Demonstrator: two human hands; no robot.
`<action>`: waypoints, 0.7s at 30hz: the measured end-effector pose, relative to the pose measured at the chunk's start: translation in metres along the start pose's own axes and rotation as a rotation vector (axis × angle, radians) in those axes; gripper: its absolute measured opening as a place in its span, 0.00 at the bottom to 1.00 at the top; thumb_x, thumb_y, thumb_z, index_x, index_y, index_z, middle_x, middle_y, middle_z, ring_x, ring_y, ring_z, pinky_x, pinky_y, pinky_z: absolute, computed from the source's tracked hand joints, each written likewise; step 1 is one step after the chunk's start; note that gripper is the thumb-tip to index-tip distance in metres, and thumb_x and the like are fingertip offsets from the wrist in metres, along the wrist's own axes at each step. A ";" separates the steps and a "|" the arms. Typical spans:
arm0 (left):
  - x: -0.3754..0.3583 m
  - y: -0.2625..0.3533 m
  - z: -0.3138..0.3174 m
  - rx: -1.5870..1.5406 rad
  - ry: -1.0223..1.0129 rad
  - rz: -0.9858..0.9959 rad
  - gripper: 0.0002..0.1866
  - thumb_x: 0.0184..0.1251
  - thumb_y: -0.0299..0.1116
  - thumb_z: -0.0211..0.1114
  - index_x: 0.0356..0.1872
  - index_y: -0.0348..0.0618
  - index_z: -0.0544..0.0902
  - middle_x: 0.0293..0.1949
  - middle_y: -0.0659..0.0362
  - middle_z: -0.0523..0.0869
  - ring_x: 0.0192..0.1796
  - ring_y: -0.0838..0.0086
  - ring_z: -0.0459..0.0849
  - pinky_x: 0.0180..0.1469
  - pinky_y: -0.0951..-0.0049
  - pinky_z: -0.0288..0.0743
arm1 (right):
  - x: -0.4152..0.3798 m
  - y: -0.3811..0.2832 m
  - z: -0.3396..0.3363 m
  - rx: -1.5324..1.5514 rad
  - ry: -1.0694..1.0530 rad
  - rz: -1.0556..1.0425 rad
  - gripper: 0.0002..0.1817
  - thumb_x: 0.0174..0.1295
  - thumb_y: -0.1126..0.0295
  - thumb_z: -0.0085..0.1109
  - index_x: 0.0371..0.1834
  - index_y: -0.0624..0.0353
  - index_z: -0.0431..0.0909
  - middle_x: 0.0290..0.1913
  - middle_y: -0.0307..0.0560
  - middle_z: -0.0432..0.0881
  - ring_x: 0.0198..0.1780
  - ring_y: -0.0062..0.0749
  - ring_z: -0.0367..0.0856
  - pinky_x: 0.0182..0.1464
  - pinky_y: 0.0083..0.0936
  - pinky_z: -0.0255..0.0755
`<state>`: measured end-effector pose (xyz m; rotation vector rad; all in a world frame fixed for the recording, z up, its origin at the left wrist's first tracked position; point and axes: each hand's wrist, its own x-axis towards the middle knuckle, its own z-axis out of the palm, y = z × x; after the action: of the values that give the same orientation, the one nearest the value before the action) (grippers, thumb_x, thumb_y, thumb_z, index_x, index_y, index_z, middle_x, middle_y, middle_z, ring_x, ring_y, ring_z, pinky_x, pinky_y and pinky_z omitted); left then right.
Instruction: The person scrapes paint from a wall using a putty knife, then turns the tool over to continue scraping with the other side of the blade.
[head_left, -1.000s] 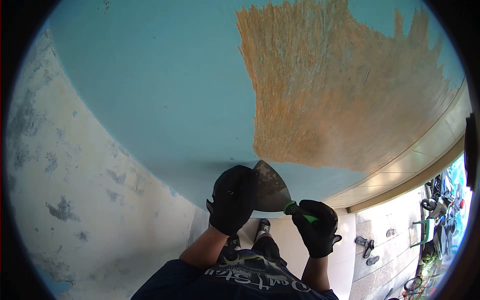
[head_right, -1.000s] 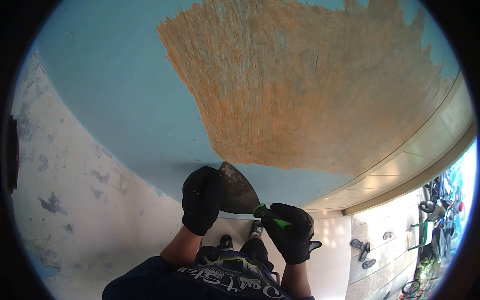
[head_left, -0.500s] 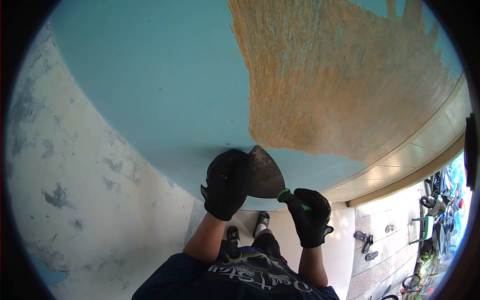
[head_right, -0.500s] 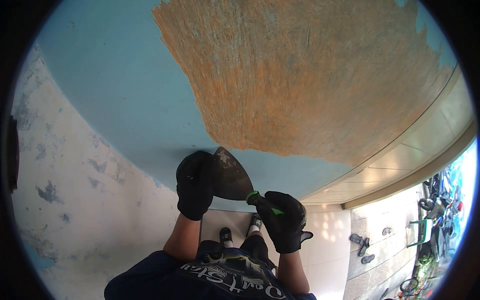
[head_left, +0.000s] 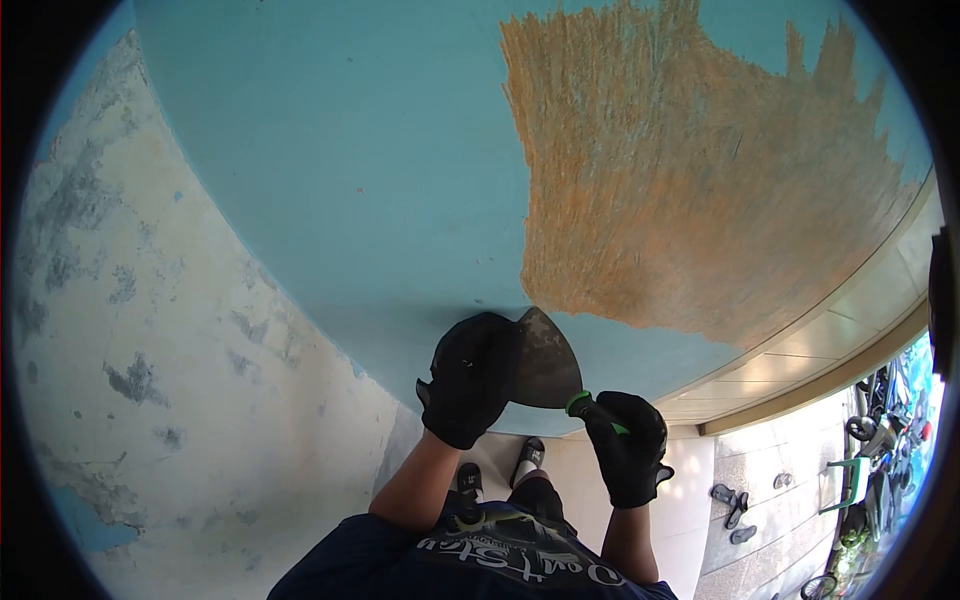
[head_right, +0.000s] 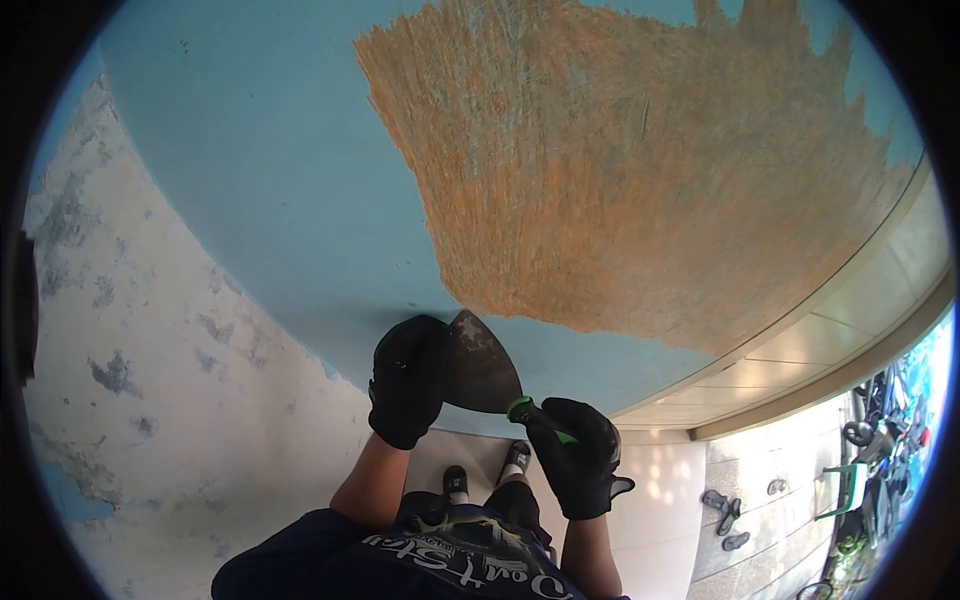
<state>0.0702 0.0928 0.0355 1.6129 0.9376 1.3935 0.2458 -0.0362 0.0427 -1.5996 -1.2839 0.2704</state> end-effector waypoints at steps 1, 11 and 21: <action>0.000 -0.001 0.001 -0.002 0.016 0.013 0.05 0.71 0.25 0.66 0.44 0.35 0.84 0.39 0.57 0.87 0.41 0.75 0.85 0.45 0.72 0.79 | 0.000 -0.001 0.000 0.009 0.000 0.038 0.12 0.55 0.70 0.76 0.39 0.65 0.86 0.33 0.49 0.89 0.34 0.33 0.87 0.40 0.29 0.78; 0.014 0.008 0.011 -0.183 0.292 0.038 0.05 0.68 0.26 0.70 0.39 0.34 0.85 0.35 0.57 0.88 0.38 0.73 0.85 0.44 0.70 0.78 | 0.017 -0.003 0.010 0.032 0.097 -0.011 0.08 0.56 0.74 0.73 0.35 0.67 0.85 0.31 0.47 0.88 0.32 0.29 0.85 0.36 0.27 0.77; -0.025 0.041 -0.032 -0.049 0.028 -0.107 0.01 0.67 0.21 0.68 0.35 0.37 0.84 0.34 0.57 0.88 0.38 0.75 0.86 0.44 0.72 0.79 | -0.013 -0.005 -0.021 0.114 -0.572 -0.059 0.26 0.53 0.67 0.79 0.56 0.60 0.84 0.47 0.52 0.90 0.48 0.40 0.90 0.51 0.33 0.84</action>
<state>0.0365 0.0566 0.0659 1.4885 0.9841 1.3585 0.2527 -0.0588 0.0509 -1.4314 -1.7055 0.7917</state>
